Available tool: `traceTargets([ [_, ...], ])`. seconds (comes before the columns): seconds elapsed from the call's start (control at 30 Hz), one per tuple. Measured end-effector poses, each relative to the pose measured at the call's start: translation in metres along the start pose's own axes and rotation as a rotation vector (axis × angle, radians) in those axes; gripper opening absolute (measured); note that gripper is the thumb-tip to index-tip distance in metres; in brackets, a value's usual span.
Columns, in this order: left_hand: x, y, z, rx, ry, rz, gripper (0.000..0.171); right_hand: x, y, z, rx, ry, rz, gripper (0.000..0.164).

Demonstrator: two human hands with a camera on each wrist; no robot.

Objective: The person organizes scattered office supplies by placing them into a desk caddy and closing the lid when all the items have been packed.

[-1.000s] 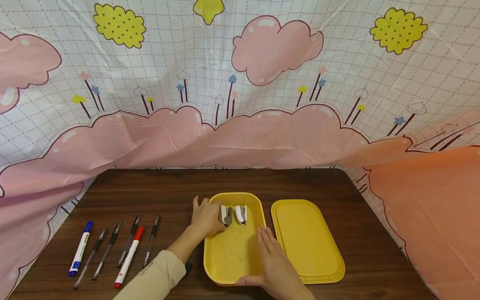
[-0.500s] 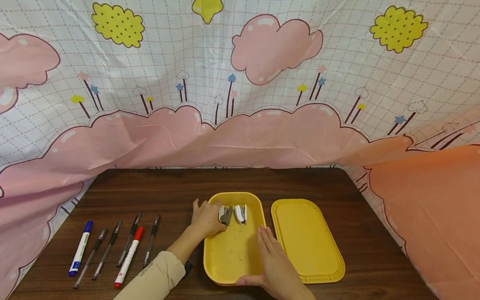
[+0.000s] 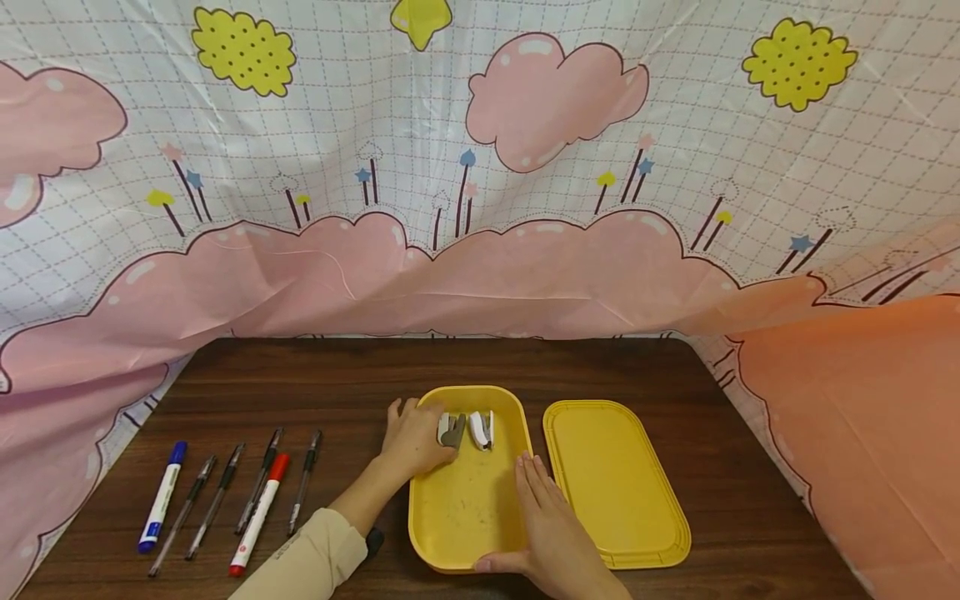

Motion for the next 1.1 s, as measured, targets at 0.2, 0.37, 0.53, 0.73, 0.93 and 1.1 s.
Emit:
traceTargets([
  [0.2, -0.007, 0.000, 0.004, 0.024, 0.012, 0.071, 0.069, 0.000, 0.001, 0.000, 0.002, -0.006, 0.014, 0.124],
  [0.37, -0.018, -0.004, 0.007, 0.054, 0.045, 0.102, 0.065, -0.002, 0.000, 0.000, 0.007, -0.028, 0.009, 0.125],
  [0.53, -0.029, -0.009, 0.011, 0.068, 0.074, 0.116, 0.063, -0.003, -0.003, -0.001, 0.016, -0.049, -0.004, 0.125],
  [0.73, -0.046, -0.016, 0.014, 0.073, 0.119, 0.150, 0.065, -0.006, -0.007, -0.001, -0.008, -0.038, 0.012, 0.124],
  [0.93, -0.062, -0.027, 0.020, 0.060, 0.183, 0.161, 0.063, -0.007, -0.006, -0.002, 0.001, -0.051, 0.025, 0.126],
  [1.1, -0.075, -0.037, 0.027, 0.055, 0.216, 0.158, 0.066, -0.008, -0.007, -0.003, 0.010, -0.056, 0.024, 0.128],
])
Point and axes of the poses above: each hand's wrist, its own z-axis away from the middle knuckle, its own x-axis out of the palm, y = z × x, the point moved 4 cm from there along -z, towards the middle knuckle, and after that the axes turned 5 degrees about -z, right-handed, at the moved point
